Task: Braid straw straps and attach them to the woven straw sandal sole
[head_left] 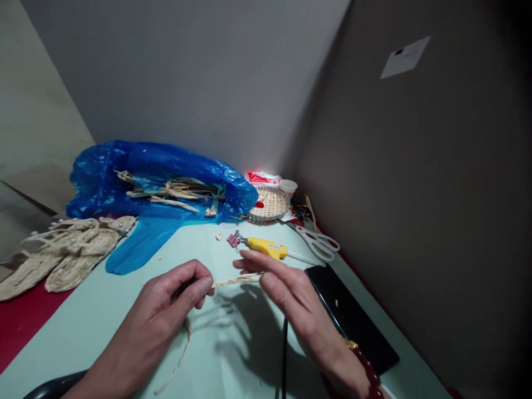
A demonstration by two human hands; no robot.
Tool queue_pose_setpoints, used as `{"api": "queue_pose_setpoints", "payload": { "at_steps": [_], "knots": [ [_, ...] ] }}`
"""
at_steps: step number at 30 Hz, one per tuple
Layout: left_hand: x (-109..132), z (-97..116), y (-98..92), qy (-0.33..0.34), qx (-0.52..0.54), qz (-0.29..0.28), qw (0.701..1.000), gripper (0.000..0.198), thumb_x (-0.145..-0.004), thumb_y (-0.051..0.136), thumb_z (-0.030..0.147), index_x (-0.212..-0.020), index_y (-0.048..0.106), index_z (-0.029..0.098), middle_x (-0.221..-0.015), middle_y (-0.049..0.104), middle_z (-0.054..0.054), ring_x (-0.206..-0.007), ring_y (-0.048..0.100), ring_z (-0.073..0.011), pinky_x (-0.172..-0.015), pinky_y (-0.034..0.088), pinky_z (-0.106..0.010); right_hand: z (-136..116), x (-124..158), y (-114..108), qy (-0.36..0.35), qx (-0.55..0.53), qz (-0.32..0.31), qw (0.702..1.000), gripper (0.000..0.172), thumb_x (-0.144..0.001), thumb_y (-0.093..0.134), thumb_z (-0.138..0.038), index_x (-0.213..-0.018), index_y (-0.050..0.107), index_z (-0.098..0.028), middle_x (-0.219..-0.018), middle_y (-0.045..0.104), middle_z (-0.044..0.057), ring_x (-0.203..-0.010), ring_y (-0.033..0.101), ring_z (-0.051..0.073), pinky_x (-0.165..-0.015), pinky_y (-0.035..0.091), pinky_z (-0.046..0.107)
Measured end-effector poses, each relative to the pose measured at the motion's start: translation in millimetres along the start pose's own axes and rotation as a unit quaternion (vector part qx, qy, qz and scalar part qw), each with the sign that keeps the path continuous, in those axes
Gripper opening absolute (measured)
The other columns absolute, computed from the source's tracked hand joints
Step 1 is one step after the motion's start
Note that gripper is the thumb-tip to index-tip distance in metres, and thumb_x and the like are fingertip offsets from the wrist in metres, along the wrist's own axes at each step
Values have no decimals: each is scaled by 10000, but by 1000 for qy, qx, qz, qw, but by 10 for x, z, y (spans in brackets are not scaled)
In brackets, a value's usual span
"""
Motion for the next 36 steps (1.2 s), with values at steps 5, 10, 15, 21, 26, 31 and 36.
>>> {"api": "queue_pose_setpoints", "payload": {
  "at_steps": [5, 10, 15, 21, 26, 31, 36],
  "knots": [
    [-31, 54, -68, 9, -34, 16, 999, 353, -881, 511, 550, -722, 556, 238, -683, 488, 48, -657, 460, -142, -594, 373, -221, 105, -74, -198, -52, -89, 199, 975, 222, -981, 532, -396, -1092, 697, -297, -1134, 696, -9, -1085, 611, 165, -929, 446, 268],
    [-15, 139, -214, 55, -106, 33, 992, 342, -904, 483, 533, -744, 573, 245, -719, 530, 40, -685, 514, -146, -621, 413, -204, 239, -139, -217, -32, -161, 221, 961, 183, -909, 658, -362, -803, 642, -213, -767, 627, -31, -748, 563, 110, -703, 430, 213],
    [12, 234, -299, 83, -153, 11, 985, 371, -927, 434, 535, -737, 565, 244, -722, 547, 28, -682, 535, -157, -614, 430, -211, 267, -134, -144, -21, -168, 169, 971, 323, -962, 567, -395, -711, 561, -191, -633, 531, -30, -643, 469, 119, -642, 366, 246],
    [-21, 293, -242, 134, -193, -12, 972, 304, -938, 468, 452, -772, 603, 237, -775, 639, 23, -751, 586, -166, -689, 416, -226, 190, -91, 28, 14, -99, 108, 989, 515, -965, 504, -477, -541, 414, -198, -495, 366, -51, -496, 312, 107, -523, 285, 261],
    [-55, 317, -111, 163, -171, -41, 971, 307, -962, 449, 351, -713, 567, 215, -694, 561, 50, -658, 519, -116, -632, 357, -222, 27, -69, 165, -42, -37, -1, 998, 168, -946, 584, -303, -862, 701, -217, -850, 690, -3, -861, 594, 158, -824, 399, 264],
    [-105, 338, -62, 160, -175, -66, 969, 264, -933, 485, 235, -716, 632, 198, -695, 591, 48, -661, 525, -103, -638, 362, -216, 83, -58, 265, -25, -28, -78, 996, 120, -907, 640, -247, -828, 724, -214, -766, 687, -17, -759, 589, 142, -719, 400, 245],
    [-151, 285, -278, 151, -177, -82, 969, 190, -908, 563, 276, -822, 721, 216, -797, 695, 33, -756, 603, -123, -705, 419, -205, 131, -57, 244, -4, -3, -78, 997, 191, -908, 623, -281, -748, 669, -189, -706, 635, -18, -674, 544, 132, -646, 370, 251]
  ]
}}
Point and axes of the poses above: each hand's wrist, its own x-axis away from the middle knuckle, its own y-axis out of the palm, z = x × y, the point moved 3 cm from there along -x, towards the middle knuckle
